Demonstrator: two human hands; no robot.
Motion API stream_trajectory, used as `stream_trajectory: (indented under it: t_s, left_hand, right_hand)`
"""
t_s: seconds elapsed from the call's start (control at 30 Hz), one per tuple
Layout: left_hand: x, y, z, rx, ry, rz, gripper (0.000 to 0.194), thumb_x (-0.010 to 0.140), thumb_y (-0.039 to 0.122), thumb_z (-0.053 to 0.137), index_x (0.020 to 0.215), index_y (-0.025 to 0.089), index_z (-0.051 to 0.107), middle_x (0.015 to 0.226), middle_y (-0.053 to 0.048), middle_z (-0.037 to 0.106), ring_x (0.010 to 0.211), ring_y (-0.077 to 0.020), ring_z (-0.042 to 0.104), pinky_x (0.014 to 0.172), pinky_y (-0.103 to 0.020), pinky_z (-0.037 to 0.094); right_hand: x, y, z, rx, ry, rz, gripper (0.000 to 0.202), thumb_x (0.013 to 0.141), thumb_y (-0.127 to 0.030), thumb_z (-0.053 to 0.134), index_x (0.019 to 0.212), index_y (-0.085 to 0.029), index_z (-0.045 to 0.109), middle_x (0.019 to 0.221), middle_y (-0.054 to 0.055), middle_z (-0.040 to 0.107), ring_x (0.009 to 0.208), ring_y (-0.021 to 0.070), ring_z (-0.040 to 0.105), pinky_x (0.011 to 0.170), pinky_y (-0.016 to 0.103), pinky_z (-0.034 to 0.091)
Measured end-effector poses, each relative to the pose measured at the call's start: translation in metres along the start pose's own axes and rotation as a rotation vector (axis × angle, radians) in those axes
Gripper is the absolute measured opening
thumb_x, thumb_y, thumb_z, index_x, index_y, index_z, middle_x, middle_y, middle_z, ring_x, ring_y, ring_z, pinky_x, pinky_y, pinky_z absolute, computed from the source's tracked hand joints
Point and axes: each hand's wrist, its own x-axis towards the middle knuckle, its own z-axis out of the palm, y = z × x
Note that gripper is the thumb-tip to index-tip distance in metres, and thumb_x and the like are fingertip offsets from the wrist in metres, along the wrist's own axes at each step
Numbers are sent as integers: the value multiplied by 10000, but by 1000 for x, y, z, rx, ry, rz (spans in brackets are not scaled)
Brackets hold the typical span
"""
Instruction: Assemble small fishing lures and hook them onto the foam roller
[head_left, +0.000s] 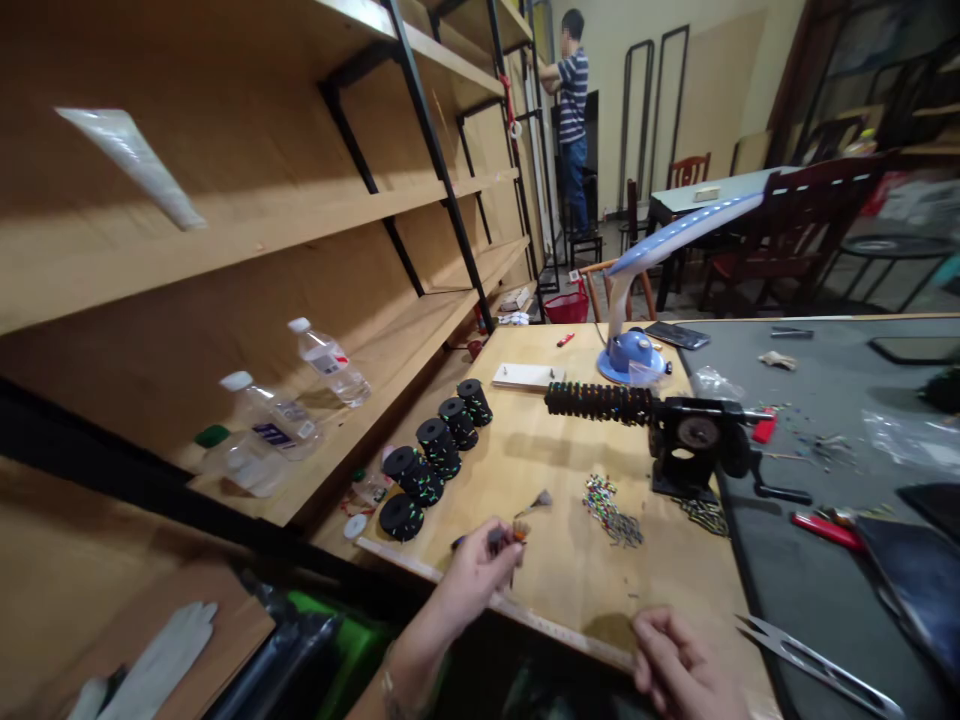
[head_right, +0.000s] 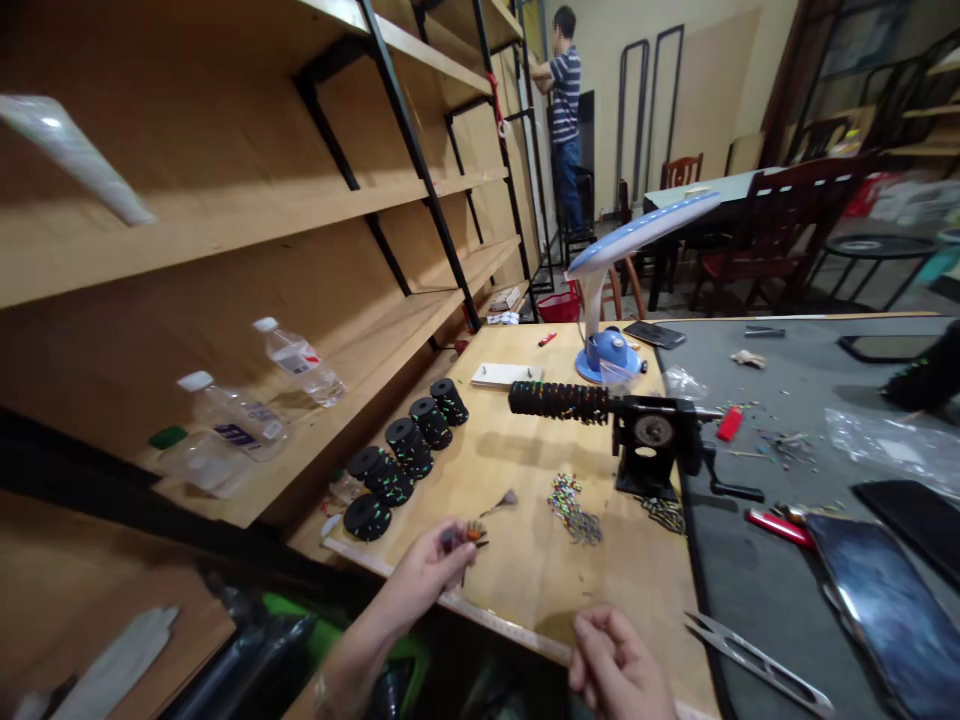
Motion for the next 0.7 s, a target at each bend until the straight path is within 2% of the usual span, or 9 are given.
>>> stream_trajectory:
  t_s: [0.03, 0.1, 0.2, 0.27, 0.4, 0.53, 0.7]
  left_hand:
    - [-10, 2, 14, -225, -67, -34, 310, 813, 465, 610, 853, 176, 505, 662, 47, 519, 469, -68, 411, 468, -201, 328]
    - [-27, 3, 40, -460, -104, -93, 403, 725, 516, 703, 787, 173, 500, 623, 59, 501, 440, -43, 349, 440, -191, 267]
    - [-45, 4, 71, -571, -133, -186, 437, 681, 511, 750, 687, 177, 467, 559, 75, 476, 413, -30, 302, 415, -190, 206]
    - [-51, 3, 84, -593, -133, -223, 452, 664, 522, 758, 679, 179, 463, 549, 78, 481, 397, -26, 282, 402, -191, 185]
    - [-56, 1, 94, -532, -102, -194, 458, 672, 553, 735, 654, 182, 467, 512, 86, 453, 394, -36, 275, 396, -194, 192]
    - [-57, 0, 96, -439, -65, -146, 416, 695, 505, 729, 625, 182, 476, 472, 98, 377, 423, -58, 300, 426, -197, 234]
    - [-59, 3, 96, -349, -20, -76, 318, 716, 388, 718, 617, 167, 512, 525, 65, 438, 517, -91, 390, 507, -208, 317]
  right_hand:
    - [-2, -1, 6, 17, -7, -24, 515, 622, -694, 692, 712, -199, 587, 422, -48, 554, 331, 58, 344, 378, 178, 211]
    - [-4, -2, 14, 23, -40, -64, 516, 642, -690, 686, 701, -192, 566, 412, -48, 558, 335, 52, 344, 380, 175, 212]
    - [-7, 2, 18, 9, -85, -68, 511, 656, -686, 682, 697, -195, 546, 413, -49, 566, 333, 52, 352, 369, 177, 238]
    - [-10, 5, 18, 6, -80, -70, 505, 665, -680, 681, 695, -195, 542, 409, -52, 562, 332, 52, 359, 368, 177, 253]
    - [-15, 8, 16, 8, -53, -65, 508, 663, -679, 682, 695, -191, 545, 401, -57, 555, 317, 44, 338, 359, 172, 226]
    - [-14, 7, 17, -19, -66, -22, 568, 587, -727, 691, 675, -181, 562, 397, -45, 559, 313, 50, 354, 346, 174, 231]
    - [-12, 6, 17, -40, -63, -14, 600, 557, -744, 691, 691, -168, 593, 398, -40, 559, 323, 56, 368, 353, 184, 247]
